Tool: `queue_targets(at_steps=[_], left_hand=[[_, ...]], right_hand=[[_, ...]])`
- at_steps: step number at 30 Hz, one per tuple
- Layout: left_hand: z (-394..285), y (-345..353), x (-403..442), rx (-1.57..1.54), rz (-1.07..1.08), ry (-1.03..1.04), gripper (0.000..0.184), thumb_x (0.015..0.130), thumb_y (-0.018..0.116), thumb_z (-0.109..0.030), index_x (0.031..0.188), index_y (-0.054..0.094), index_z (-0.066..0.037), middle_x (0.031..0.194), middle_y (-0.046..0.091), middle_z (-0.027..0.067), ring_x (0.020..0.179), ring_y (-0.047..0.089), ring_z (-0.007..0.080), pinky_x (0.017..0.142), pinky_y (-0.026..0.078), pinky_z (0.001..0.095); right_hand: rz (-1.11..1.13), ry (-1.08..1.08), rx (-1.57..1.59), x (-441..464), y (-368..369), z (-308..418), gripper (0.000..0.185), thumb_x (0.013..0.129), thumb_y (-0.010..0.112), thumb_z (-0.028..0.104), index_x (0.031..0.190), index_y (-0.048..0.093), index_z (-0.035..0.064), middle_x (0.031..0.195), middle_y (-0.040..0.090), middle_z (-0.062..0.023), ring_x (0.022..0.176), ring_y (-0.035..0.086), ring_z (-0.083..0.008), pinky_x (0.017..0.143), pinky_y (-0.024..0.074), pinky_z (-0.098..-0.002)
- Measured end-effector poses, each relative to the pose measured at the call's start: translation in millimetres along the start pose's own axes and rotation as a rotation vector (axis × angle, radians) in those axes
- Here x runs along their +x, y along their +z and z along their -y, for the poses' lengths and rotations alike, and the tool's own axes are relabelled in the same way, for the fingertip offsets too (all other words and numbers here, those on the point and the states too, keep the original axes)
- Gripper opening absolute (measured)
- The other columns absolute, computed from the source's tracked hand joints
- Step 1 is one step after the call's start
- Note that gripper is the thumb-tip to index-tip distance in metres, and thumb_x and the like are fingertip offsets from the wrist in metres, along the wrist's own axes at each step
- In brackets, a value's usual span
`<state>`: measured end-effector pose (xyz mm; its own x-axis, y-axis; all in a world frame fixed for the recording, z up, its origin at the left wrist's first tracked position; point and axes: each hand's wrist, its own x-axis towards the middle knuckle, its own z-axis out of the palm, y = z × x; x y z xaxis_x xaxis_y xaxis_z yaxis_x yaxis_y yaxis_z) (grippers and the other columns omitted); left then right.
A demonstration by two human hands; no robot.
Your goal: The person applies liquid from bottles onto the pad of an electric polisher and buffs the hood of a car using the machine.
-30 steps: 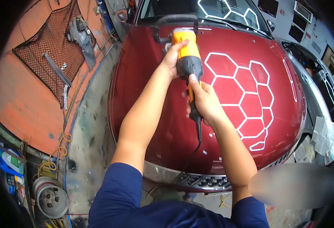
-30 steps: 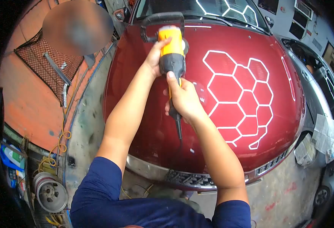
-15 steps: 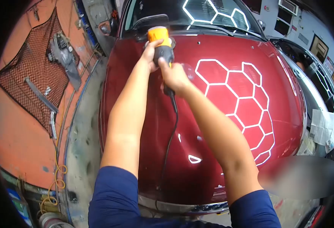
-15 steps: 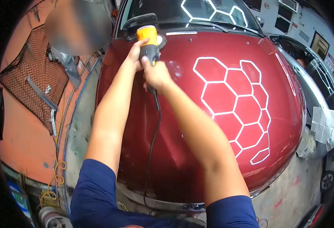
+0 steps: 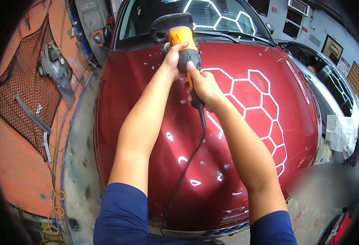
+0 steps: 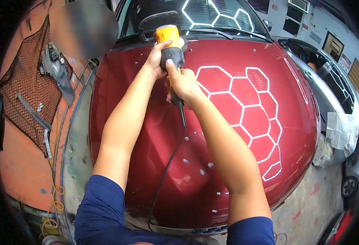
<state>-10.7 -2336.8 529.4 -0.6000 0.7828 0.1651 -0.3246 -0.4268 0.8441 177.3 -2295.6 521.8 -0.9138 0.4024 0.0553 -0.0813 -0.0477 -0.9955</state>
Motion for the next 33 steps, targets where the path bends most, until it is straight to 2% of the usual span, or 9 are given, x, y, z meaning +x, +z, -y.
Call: queue_targets(at_steps=[2,5,6,7,9,20,25,29,33], left_hand=[[8.9,9.6,-9.2,0.014,-0.004,0.006,0.045,0.093,0.072,-0.039,0.121,0.062,-0.005,0.097,0.073,0.0135,0.084,0.073,0.0262,0.08,0.062,0.0411],[29.9,-2.3,-2.7,0.001,-0.033,-0.058,0.049,0.092,0.074,-0.041,0.122,0.061,-0.004,0.095,0.072,0.0132,0.081,0.073,0.0267,0.077,0.063,0.0431],[28.9,-2.6,-3.5,0.008,-0.04,-0.047,0.051,0.091,0.075,-0.04,0.123,0.06,-0.004,0.095,0.072,0.0131,0.08,0.073,0.0268,0.077,0.063,0.044],[28.1,-1.9,-3.7,-0.034,-0.036,-0.073,0.042,0.095,0.071,-0.038,0.122,0.061,-0.007,0.094,0.071,0.0104,0.077,0.073,0.0247,0.072,0.063,0.041],[24.7,-0.3,-3.8,-0.008,-0.077,-0.071,0.043,0.096,0.071,-0.038,0.123,0.061,-0.006,0.094,0.072,0.0107,0.077,0.073,0.0242,0.072,0.063,0.0404],[7.4,-6.2,-11.3,-0.015,-0.015,-0.052,0.045,0.096,0.07,-0.037,0.127,0.059,-0.005,0.095,0.072,0.0115,0.078,0.073,0.0243,0.074,0.064,0.0404],[11.3,-14.5,-17.9,-0.064,0.017,0.049,0.044,0.098,0.067,-0.039,0.124,0.061,-0.004,0.095,0.072,0.0118,0.081,0.073,0.0243,0.076,0.064,0.0406],[9.4,-22.1,-14.1,-0.048,0.024,0.03,0.044,0.098,0.066,-0.039,0.122,0.061,-0.003,0.094,0.072,0.0116,0.08,0.074,0.0239,0.075,0.064,0.0403],[11.2,-16.4,-16.7,-0.034,0.017,0.026,0.043,0.094,0.071,-0.036,0.122,0.062,-0.004,0.095,0.071,0.0101,0.077,0.073,0.0232,0.073,0.063,0.0392]], right_hand=[[0.017,0.106,-0.014,-4.4,-10.6,6.9,0.062,0.108,0.056,0.06,0.106,0.059,-0.0017,0.081,0.066,-0.012,0.05,0.062,-0.0188,0.044,0.0542,-0.0364],[0.04,0.211,-0.021,4.7,-20.1,-9.1,0.064,0.105,0.056,0.064,0.107,0.057,0.0004,0.081,0.066,-0.0107,0.049,0.061,-0.0174,0.045,0.0562,-0.0368],[0.035,0.209,-0.037,4.3,-17.8,-11.8,0.063,0.105,0.057,0.064,0.106,0.057,0.0007,0.08,0.065,-0.01,0.049,0.06,-0.0176,0.045,0.0561,-0.0368],[0.024,0.201,-0.049,4.1,-16.4,-11.2,0.063,0.105,0.057,0.064,0.106,0.056,0.001,0.079,0.064,-0.0093,0.048,0.06,-0.0178,0.044,0.0561,-0.0368],[0.016,0.171,-0.046,3.8,-13.8,-9.3,0.065,0.106,0.057,0.061,0.108,0.056,-0.0038,0.081,0.063,-0.0115,0.05,0.062,-0.0192,0.044,0.0559,-0.0386],[0.014,0.141,-0.037,5.6,6.2,3.1,0.069,0.106,0.059,0.058,0.114,0.054,-0.0105,0.078,0.061,-0.0119,0.05,0.064,-0.0203,0.042,0.0552,-0.0382],[0.028,0.143,-0.144,8.4,8.7,2.1,0.073,0.104,0.063,0.058,0.118,0.054,-0.0128,0.078,0.062,-0.0132,0.05,0.065,-0.0205,0.041,0.0533,-0.0366],[-0.006,0.144,-0.125,15.9,12.4,-2.7,0.073,0.103,0.064,0.058,0.117,0.054,-0.0128,0.077,0.062,-0.0138,0.05,0.065,-0.0223,0.044,0.0555,-0.038],[0.0,0.073,-0.11,3.9,7.0,-8.2,0.069,0.103,0.064,0.058,0.107,0.057,-0.0099,0.075,0.063,-0.0136,0.052,0.064,-0.0226,0.045,0.0566,-0.0385]])
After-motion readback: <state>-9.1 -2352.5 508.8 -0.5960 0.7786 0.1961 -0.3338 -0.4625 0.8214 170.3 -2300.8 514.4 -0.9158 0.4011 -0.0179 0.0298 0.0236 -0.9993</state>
